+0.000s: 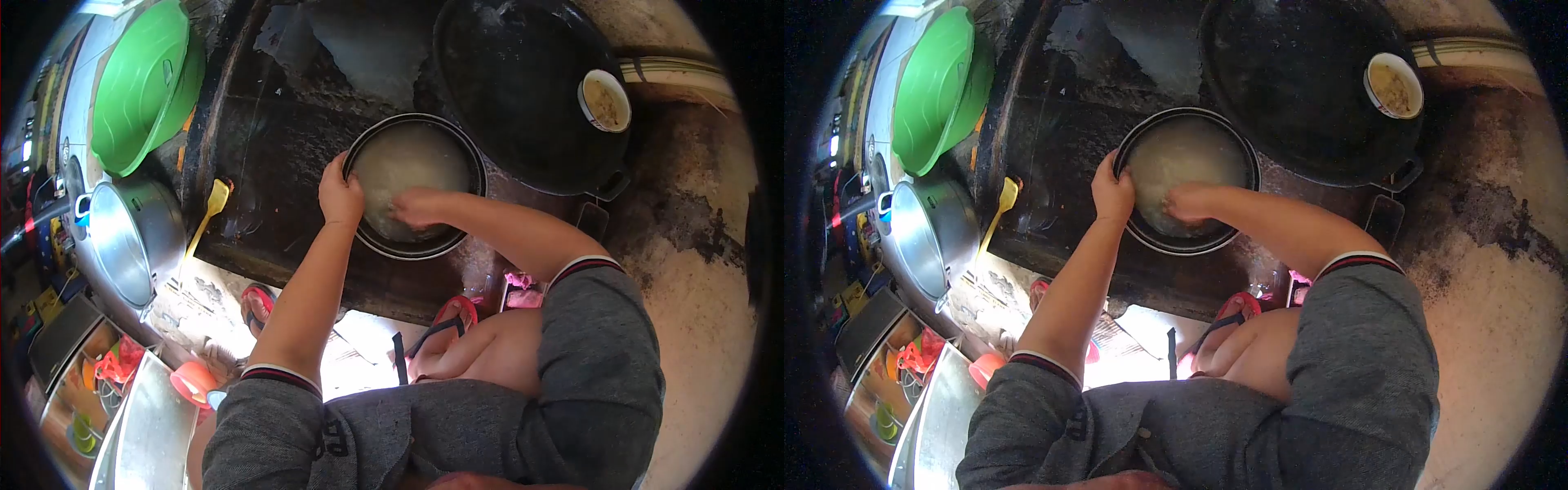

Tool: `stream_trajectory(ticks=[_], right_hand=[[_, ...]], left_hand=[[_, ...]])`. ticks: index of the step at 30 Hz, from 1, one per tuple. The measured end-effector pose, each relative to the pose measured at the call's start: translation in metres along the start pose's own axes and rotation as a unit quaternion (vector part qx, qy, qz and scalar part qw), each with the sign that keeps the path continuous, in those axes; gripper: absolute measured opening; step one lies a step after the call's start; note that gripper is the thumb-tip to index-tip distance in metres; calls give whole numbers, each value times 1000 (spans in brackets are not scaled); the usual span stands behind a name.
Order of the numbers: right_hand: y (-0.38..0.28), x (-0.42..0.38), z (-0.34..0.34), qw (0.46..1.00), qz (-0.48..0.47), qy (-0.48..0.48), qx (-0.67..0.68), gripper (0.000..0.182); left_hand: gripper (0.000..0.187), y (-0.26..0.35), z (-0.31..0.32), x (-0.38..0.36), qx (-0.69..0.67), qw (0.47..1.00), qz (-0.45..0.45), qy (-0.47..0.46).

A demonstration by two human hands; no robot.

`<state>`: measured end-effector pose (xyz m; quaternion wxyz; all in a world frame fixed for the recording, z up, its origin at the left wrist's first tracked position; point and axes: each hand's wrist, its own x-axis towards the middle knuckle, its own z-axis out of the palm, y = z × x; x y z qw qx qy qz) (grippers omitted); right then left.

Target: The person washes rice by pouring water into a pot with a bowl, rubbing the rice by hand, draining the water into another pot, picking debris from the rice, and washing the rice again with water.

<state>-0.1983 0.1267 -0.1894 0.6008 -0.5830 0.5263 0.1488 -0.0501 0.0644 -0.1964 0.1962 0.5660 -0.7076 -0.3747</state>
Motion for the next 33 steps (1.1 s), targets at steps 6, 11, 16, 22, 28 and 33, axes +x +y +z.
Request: stream_trajectory(ticks=[6,11,16,22,28,33], right_hand=[[14,18,51,973,-110,113,-167,34],[18,48,8,975,-17,113,-189,34],[63,30,1,966,66,229,-96,31],[43,4,17,968,12,-16,-250,34],[2,26,30,976,-96,128,-149,30],[36,35,-10,929,-93,296,-201,34]], left_hand=[[34,7,-2,0,13,1000,-7,-3],[34,4,0,0,10,1000,-9,-2],[33,5,-1,-1,14,1000,-1,5],[33,8,-2,-2,31,999,-11,0],[33,12,-4,-1,40,999,4,-9],[34,3,2,0,29,999,2,15]])
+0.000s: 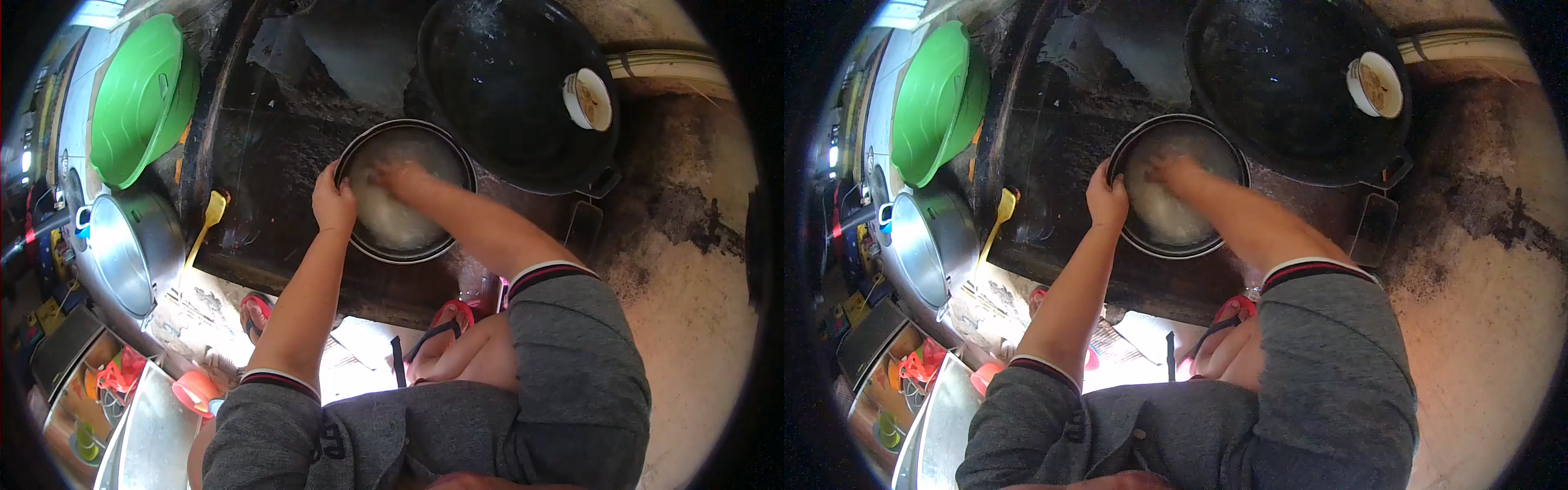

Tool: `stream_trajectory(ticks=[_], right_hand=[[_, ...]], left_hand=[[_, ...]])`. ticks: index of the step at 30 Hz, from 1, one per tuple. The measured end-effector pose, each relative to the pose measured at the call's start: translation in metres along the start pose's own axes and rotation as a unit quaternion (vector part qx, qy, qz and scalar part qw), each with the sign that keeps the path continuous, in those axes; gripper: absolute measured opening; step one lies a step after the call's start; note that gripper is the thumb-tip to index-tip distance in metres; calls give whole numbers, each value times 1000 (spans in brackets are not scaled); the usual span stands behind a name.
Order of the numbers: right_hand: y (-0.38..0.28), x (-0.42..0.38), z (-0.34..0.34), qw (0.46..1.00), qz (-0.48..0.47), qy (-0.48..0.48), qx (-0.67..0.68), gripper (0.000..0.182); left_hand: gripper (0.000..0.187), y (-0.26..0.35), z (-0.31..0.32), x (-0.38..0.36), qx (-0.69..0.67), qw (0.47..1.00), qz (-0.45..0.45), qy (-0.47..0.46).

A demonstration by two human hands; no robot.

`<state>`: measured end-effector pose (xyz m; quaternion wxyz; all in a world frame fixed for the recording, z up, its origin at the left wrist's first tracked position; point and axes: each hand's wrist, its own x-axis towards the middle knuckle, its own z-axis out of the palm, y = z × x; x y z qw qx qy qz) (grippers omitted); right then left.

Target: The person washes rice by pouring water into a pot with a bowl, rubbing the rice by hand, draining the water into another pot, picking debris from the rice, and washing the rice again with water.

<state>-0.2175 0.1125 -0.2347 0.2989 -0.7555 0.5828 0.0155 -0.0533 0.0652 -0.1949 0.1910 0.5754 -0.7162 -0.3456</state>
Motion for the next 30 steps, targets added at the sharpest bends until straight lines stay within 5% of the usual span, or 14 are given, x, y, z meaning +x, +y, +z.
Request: stream_trajectory(ticks=[2,4,5,7,9,12,17,20,22,23,25,27,30], right_hand=[[13,-15,-8,999,-31,-2,-36,36],[13,-33,-12,989,142,-51,-7,45],[7,-37,-12,989,141,-51,-8,45],[-10,-43,-11,950,71,-302,-31,48],[-27,-31,22,944,35,-328,31,49],[-53,-9,28,953,43,-275,117,41],[-23,-1,-5,995,-18,-68,-77,46],[8,-11,-15,995,29,-92,-16,54],[1,-36,-30,978,167,-121,-28,55],[-2,-38,-28,978,167,-121,-29,55],[-5,-41,-15,936,117,-332,-19,55],[-17,-33,14,932,5,-361,-14,53],[-50,-20,19,968,11,-245,47,44]], left_hand=[[34,2,-2,-2,-5,1000,-5,-3],[34,2,-1,-1,-14,1000,-7,-6],[34,1,-1,-1,-18,1000,-9,-10],[35,0,-1,0,-23,1000,-13,-15],[35,-1,0,0,-6,1000,-7,-9],[35,-1,0,0,-16,1000,7,-6],[35,2,-1,-1,-21,1000,-4,-12],[34,5,-3,0,-18,1000,-9,-6],[34,6,-4,-3,-13,1000,-3,-2],[34,7,-4,-2,-16,1000,-9,-4],[34,6,-3,-1,-20,1000,-14,-6],[33,2,-1,-1,-30,1000,-7,-6],[33,2,-2,0,-18,1000,0,-2]])
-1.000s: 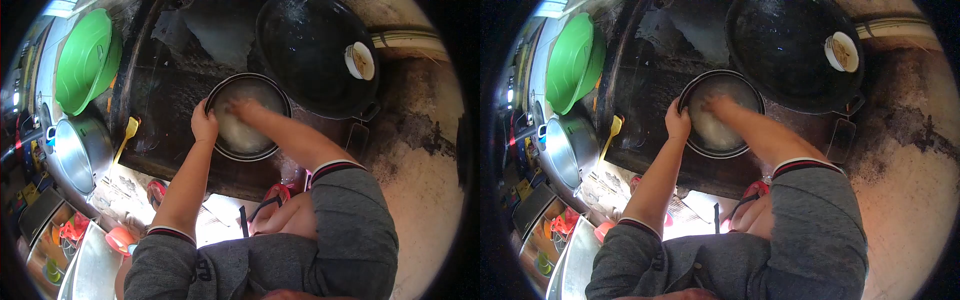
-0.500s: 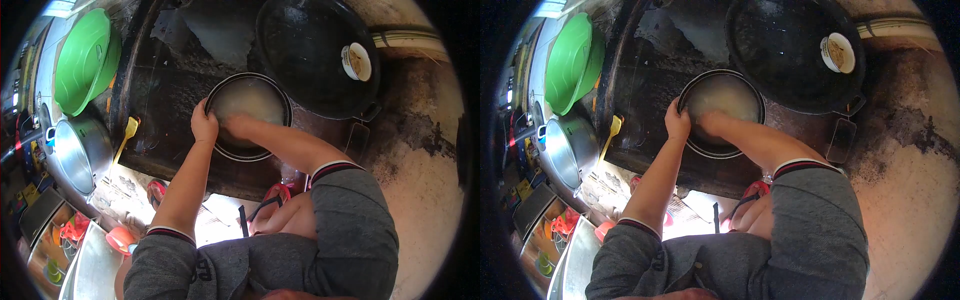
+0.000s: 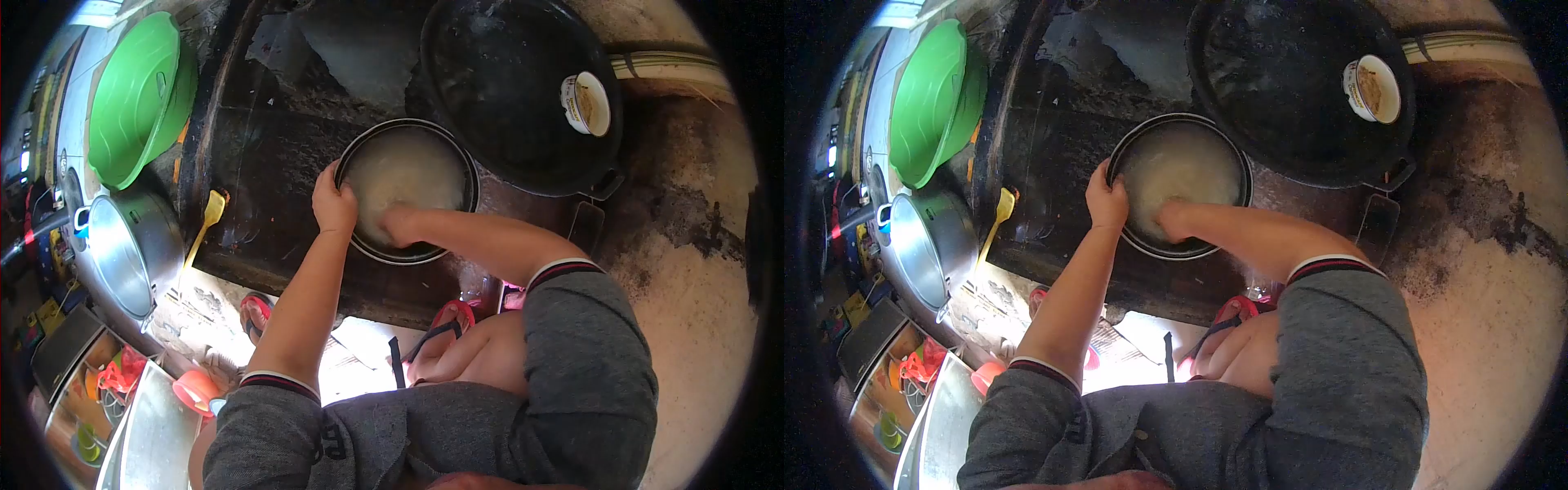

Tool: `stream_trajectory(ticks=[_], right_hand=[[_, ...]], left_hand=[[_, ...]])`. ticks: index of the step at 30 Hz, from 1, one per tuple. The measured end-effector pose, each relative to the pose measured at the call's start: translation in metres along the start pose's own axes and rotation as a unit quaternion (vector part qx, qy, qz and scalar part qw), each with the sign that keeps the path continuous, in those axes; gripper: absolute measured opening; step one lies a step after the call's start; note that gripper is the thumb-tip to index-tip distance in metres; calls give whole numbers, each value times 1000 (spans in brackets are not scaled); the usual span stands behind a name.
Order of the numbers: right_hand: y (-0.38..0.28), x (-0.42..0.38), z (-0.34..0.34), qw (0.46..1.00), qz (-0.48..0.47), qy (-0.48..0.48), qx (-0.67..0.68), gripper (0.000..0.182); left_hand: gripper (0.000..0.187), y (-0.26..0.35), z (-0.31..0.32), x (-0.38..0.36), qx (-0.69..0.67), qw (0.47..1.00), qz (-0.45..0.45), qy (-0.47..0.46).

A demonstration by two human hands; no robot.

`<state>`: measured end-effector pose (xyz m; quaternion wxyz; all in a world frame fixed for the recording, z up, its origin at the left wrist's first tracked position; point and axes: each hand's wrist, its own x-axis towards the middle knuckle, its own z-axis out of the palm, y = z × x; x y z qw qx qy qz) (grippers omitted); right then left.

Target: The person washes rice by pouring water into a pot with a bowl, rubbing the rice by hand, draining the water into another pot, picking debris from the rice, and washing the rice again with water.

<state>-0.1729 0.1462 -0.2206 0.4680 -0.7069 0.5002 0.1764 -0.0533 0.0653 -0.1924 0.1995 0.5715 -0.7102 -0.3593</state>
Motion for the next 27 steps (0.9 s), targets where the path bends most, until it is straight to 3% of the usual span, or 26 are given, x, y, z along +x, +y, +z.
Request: stream_trajectory(ticks=[3,5,6,11,13,15,18,20,21,23,26,27], right_hand=[[-4,6,-14,996,-10,78,-43,38],[18,15,-20,963,-35,248,-95,39],[31,18,-28,963,-36,250,-95,39],[48,-34,-38,973,150,175,-7,49],[49,-23,-27,991,76,-68,-90,48],[24,-24,-11,993,17,-86,-75,35],[-9,3,-12,991,7,-131,-24,38],[-9,16,-12,997,1,22,-67,38],[-4,16,-15,997,3,23,-68,38],[14,15,-26,976,21,186,-112,43],[47,5,-33,966,36,208,-147,51],[44,-16,-47,979,105,149,-90,53]], left_hand=[[33,0,0,0,7,1000,2,1],[33,0,1,0,5,1000,5,4],[32,-1,0,0,5,1000,7,7],[32,-5,4,0,-9,1000,2,3],[32,-3,2,-1,-15,1000,-5,3],[32,2,0,0,4,1000,-10,1],[32,1,-1,0,3,1000,0,-3],[32,-4,0,1,2,1000,0,-3],[33,-5,1,2,2,1000,2,-3],[33,-5,3,0,4,1000,7,5],[34,-3,0,-1,13,1000,12,11],[34,-1,0,0,15,1000,16,10]])
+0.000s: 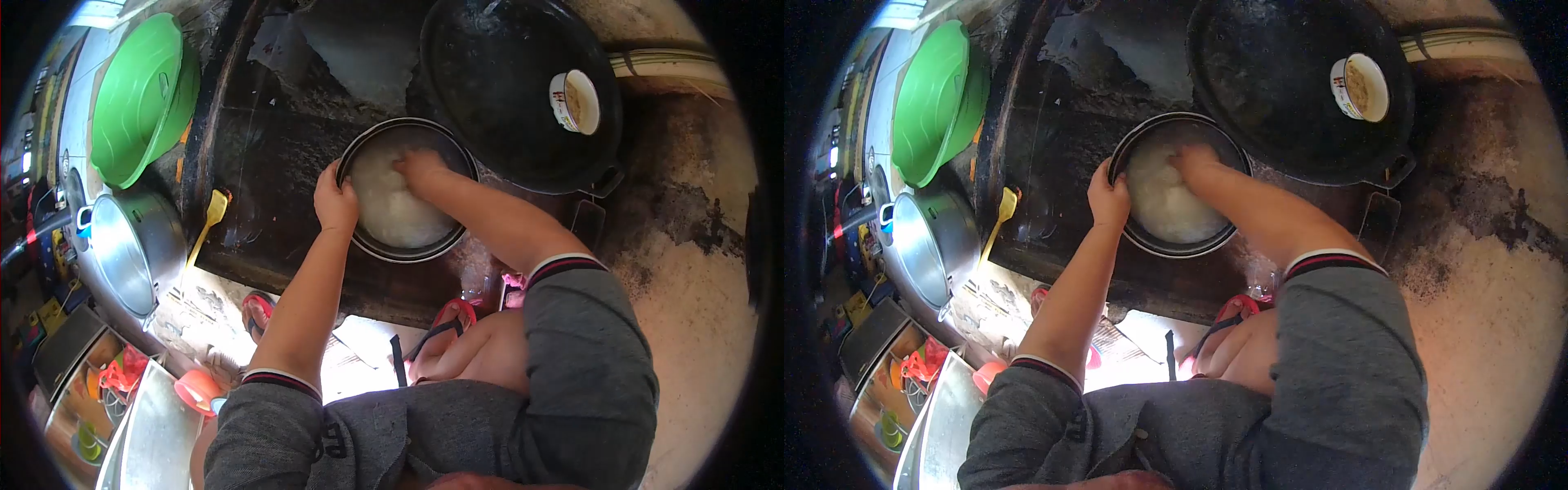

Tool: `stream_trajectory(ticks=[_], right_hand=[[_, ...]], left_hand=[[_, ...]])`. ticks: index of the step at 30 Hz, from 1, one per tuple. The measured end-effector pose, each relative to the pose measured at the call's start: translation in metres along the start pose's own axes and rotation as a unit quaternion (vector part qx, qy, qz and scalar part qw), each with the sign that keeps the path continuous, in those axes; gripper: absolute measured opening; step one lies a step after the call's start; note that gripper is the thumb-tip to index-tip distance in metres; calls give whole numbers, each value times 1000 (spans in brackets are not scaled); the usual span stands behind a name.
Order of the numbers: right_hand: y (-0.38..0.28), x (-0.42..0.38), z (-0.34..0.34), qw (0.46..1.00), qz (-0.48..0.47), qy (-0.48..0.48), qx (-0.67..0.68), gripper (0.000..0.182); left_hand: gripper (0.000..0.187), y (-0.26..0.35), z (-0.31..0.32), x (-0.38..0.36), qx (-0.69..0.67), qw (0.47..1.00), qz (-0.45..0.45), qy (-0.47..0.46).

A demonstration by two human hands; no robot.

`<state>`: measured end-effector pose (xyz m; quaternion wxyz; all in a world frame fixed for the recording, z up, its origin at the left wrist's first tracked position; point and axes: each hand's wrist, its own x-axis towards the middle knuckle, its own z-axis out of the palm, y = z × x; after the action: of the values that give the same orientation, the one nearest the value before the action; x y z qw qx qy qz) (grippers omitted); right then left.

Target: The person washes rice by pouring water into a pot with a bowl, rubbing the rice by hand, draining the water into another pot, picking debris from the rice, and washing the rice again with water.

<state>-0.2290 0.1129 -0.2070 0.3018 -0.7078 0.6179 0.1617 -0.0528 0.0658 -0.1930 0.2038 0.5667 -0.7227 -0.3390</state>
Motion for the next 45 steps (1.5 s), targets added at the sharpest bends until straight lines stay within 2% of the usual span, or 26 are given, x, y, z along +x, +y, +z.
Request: stream_trajectory(ticks=[1,4,7,9,13,15,16,18,19,21,22,24,25,27,28,30,31,32,33,34,36,37,38,39,42,45], right_hand=[[2,-12,-11,994,70,-72,40,56],[-7,-26,10,978,45,-148,141,62],[-39,-8,39,981,6,-148,128,65],[-52,13,48,937,-22,-242,251,64],[-51,18,36,909,39,-320,265,50],[-46,-10,18,816,31,-215,536,37],[-45,-11,15,815,32,-218,535,37],[-39,-7,12,876,-27,-151,457,28],[-39,-5,11,876,-27,-152,457,28],[-36,1,10,977,-40,-71,196,27],[-34,2,11,977,-40,-70,196,27],[-29,6,17,974,-58,59,210,33],[-25,10,22,974,-58,61,210,33],[-17,14,37,976,-142,143,85,38],[-15,16,53,976,-142,143,86,38],[-14,19,78,981,-32,171,86,42],[-17,11,61,981,-32,174,84,42],[-24,-5,27,999,-37,-11,-24,44],[-31,-18,4,971,-41,-197,-129,46],[-34,-26,0,971,-42,-197,-128,46],[-32,-38,-3,992,-68,-105,-4,49],[-29,-35,-5,992,-68,-106,-6,49],[-22,-28,-10,980,-56,-119,147,48],[-16,-23,-13,945,-42,-129,298,49],[-1,-3,4,897,44,-125,421,43],[1,14,17,783,160,-120,589,39]], left_hand=[[34,1,0,0,-2,1000,-1,1],[34,-1,1,1,-10,1000,-24,-15],[34,-4,2,1,-20,1000,-9,-5],[34,-2,0,1,-7,1000,-6,-8],[33,-2,1,2,-12,1000,-1,-4],[33,-3,2,1,-16,1000,-1,5],[33,-3,2,1,-16,1000,-4,4],[33,-4,2,1,-31,999,-13,-11],[33,-6,3,0,-31,999,-15,-11],[34,-6,3,1,-37,999,-23,-11],[34,-5,3,1,-37,999,-22,-11],[34,-3,1,2,-15,1000,-19,-15],[34,-2,1,2,-15,1000,-18,-14],[34,-1,0,1,-15,1000,-15,-17],[34,-1,-1,1,-14,1000,-15,-18],[34,1,-2,1,-14,1000,-16,-20],[34,4,-2,2,-15,1000,-14,-18],[34,6,-2,2,-10,1000,-16,-15],[33,6,-3,0,-4,1000,-20,-14],[33,3,-2,0,-3,1000,-20,-14],[33,2,-1,1,-10,1000,-14,-15],[33,2,-1,2,-12,1000,-15,-14],[33,3,-2,2,-10,999,-23,-20],[34,5,-3,1,-8,999,-31,-27],[33,1,0,1,-28,998,-40,-25],[33,0,0,2,-7,1000,-16,-23]])
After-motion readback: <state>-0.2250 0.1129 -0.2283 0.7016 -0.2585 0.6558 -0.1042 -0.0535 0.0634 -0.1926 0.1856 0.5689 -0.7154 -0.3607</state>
